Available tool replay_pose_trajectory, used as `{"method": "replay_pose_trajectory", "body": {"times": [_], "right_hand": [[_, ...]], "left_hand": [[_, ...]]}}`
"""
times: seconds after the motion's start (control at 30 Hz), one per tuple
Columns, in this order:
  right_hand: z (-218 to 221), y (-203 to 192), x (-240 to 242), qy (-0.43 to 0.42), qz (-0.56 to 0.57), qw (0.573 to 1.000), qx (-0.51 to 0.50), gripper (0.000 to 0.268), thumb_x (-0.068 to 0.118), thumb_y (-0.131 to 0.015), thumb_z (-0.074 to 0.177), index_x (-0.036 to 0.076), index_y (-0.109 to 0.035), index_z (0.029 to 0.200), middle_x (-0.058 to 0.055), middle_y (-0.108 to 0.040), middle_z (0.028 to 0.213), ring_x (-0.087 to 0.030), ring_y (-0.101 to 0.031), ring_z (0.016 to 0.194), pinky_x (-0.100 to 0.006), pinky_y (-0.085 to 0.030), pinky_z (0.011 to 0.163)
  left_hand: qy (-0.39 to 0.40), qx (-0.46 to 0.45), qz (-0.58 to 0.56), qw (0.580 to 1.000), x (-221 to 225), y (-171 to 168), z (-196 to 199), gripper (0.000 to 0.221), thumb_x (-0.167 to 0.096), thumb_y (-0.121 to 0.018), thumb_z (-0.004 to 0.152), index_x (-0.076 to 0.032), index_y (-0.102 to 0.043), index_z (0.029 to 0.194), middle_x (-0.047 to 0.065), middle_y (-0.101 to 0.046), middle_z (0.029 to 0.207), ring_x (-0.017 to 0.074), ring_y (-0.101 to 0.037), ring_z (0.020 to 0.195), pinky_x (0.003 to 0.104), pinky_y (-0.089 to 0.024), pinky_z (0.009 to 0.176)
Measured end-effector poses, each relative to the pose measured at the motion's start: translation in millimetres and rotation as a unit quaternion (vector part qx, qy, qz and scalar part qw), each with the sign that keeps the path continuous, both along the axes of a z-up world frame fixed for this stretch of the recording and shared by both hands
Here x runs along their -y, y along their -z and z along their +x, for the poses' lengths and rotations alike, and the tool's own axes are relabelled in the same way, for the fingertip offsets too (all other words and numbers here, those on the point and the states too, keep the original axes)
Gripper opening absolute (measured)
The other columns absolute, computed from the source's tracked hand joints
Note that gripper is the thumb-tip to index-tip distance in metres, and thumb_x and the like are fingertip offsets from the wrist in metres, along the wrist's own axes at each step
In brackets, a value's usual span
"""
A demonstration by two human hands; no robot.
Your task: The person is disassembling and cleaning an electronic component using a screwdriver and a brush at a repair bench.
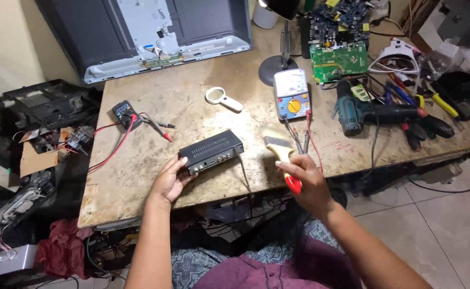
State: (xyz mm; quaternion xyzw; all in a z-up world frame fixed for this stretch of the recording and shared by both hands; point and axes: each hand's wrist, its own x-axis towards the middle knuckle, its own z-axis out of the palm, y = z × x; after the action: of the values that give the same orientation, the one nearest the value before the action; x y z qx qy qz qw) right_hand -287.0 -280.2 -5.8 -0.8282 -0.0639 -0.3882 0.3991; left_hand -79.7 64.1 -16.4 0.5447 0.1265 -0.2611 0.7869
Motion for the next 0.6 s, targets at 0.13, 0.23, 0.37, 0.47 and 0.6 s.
{"method": "replay_pose_trajectory", "body": {"times": [0.13,0.23,0.37,0.47,0.6], "right_hand": [[28.0,38.4,39.7,-0.067,-0.101,0.99,-0.073,0.035,0.012,-0.074,0.087,0.02,-0.076,0.121,-0.013,-0.066,0.11,-0.037,-0.069,0.104,-0.046,-0.055,0.088],[52.3,58.0,56.2,-0.054,-0.242,0.966,-0.068,0.027,0.015,-0.07,0.091,0.018,-0.072,0.117,-0.014,-0.063,0.108,-0.037,-0.066,0.11,-0.046,-0.054,0.09],[70.4,61.4,66.8,-0.003,-0.38,0.924,-0.032,0.018,0.024,-0.064,0.096,0.022,-0.073,0.112,-0.007,-0.067,0.101,-0.028,-0.066,0.111,-0.042,-0.05,0.092],[67.2,79.2,79.3,-0.011,-0.407,0.904,-0.132,0.027,0.02,-0.054,0.096,0.028,-0.068,0.119,0.001,-0.067,0.109,-0.021,-0.063,0.114,-0.05,-0.042,0.105],[45.0,59.0,80.7,-0.006,-0.377,0.914,-0.152,0.028,0.02,-0.054,0.096,0.027,-0.067,0.12,-0.001,-0.067,0.115,-0.023,-0.062,0.118,-0.055,-0.041,0.107]], "left_hand": [[-0.009,0.034,0.011,0.999,3.5,4.3,-0.3,0.063,-0.014,-0.072,0.091,-0.021,-0.052,0.151,0.016,-0.06,0.119,0.0352,-0.069,0.098,0.054,-0.059,0.095],[-0.029,0.065,0.017,0.997,6.0,10.7,-0.6,0.07,-0.012,-0.071,0.092,-0.018,-0.043,0.156,0.014,-0.059,0.123,0.0333,-0.069,0.095,0.055,-0.06,0.092],[-0.051,0.085,0.045,0.994,6.7,6.2,-4.1,0.074,-0.01,-0.068,0.095,-0.013,-0.033,0.16,0.012,-0.053,0.133,0.0315,-0.066,0.099,0.056,-0.059,0.094],[-0.057,0.095,0.092,0.99,-1.0,8.5,-3.0,0.069,-0.01,-0.063,0.099,-0.01,-0.032,0.16,0.013,-0.053,0.132,0.0334,-0.065,0.102,0.056,-0.057,0.095],[-0.028,0.105,0.187,0.976,7.6,-31.6,-20.9,0.07,-0.013,-0.064,0.099,-0.004,-0.03,0.16,0.025,-0.042,0.153,0.0472,-0.053,0.13,0.061,-0.048,0.103]]}}
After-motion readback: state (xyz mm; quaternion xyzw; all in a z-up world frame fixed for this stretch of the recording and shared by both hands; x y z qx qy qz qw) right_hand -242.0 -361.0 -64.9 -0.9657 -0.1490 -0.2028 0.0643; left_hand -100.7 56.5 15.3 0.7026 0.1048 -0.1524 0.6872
